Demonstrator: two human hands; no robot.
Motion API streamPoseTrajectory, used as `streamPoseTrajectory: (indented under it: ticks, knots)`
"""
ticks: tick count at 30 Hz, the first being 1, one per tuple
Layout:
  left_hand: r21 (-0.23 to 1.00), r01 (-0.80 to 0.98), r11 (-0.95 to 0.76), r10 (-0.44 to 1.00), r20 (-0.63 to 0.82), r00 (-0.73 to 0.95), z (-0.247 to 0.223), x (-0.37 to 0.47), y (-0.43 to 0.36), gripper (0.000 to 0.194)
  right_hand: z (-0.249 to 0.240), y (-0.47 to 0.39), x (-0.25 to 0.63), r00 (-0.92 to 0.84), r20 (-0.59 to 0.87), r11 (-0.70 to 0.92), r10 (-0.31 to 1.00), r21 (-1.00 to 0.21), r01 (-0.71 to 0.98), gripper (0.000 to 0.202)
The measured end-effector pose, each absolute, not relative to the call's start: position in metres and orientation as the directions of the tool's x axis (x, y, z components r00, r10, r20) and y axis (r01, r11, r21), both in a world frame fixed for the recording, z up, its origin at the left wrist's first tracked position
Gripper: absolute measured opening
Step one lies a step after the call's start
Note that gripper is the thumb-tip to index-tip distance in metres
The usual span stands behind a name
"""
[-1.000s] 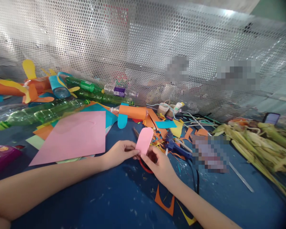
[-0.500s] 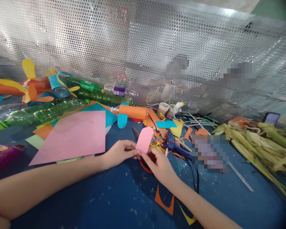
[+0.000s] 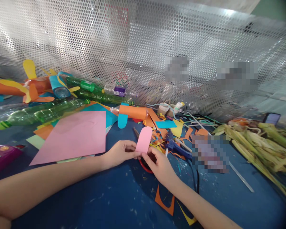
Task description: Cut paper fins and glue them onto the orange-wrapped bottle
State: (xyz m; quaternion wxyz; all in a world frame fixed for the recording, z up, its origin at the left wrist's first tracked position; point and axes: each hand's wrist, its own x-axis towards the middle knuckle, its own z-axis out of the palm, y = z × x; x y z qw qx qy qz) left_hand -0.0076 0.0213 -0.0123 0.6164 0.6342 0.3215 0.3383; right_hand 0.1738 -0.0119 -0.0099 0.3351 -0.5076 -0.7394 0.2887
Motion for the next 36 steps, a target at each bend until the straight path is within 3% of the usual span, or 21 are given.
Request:
streamPoseTrajectory:
  ticks: [36]
  knots:
    - [0.999, -0.024, -0.031, 0.843, 0.039, 0.537, -0.0113, -0.0071, 0.0215, 0.020, -0.0096, -0.0122, 0.1729, -0.255, 0.207, 0.317, 0.944, -0.779, 0.540, 0.018]
